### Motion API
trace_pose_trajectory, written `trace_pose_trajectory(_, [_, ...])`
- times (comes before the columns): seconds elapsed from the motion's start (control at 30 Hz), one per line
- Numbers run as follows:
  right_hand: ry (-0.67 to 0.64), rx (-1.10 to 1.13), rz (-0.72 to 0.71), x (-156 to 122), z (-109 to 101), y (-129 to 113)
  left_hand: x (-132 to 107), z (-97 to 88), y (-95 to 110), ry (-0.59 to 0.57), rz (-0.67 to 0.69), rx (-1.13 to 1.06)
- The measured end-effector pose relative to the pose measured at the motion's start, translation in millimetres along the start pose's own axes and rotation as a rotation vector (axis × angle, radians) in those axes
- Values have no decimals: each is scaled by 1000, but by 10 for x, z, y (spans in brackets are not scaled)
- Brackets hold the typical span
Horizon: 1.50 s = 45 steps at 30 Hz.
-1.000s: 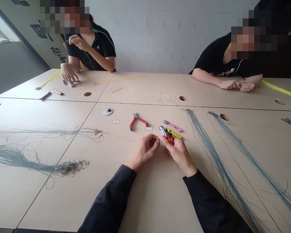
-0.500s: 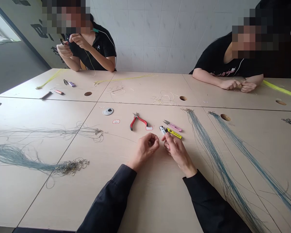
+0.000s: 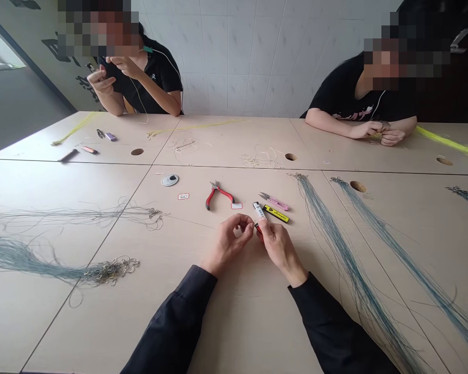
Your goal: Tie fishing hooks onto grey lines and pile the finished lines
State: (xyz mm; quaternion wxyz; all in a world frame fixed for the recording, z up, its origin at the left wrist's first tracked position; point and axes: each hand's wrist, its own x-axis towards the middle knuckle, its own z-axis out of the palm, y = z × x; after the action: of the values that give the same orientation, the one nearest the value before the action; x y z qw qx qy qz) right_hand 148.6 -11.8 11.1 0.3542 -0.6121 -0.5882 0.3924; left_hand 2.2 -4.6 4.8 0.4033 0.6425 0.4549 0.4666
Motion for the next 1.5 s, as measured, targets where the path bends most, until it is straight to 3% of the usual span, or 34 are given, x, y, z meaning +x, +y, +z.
trace_pose_trajectory(0.53, [-8, 91, 4, 18, -3, 99, 1, -5, -22, -20, 45, 76])
trace_pose_trajectory(0.7, [82, 234, -101, 5, -13, 31, 18, -8, -27, 20, 34, 71])
trace_pose_trajectory(0.87, [25, 226, -238, -32, -38, -53, 54, -13, -34, 31, -2, 71])
trace_pose_trajectory(1.13, [111, 201, -243, -22, -52, -59, 69, -49, 49, -5, 1, 113])
trace_pose_trajectory(1.27, [282, 381, -172, -15, -262, -101, 65, -70, 11, 18, 3, 156])
trace_pose_trajectory(1.4, [516, 607, -98, -68, -730, -175, 82, -75, -53, 71, 32, 162])
trace_pose_trajectory(1.5, [552, 652, -97, -165, -1046, -223, 97, -71, -80, 122, 70, 150])
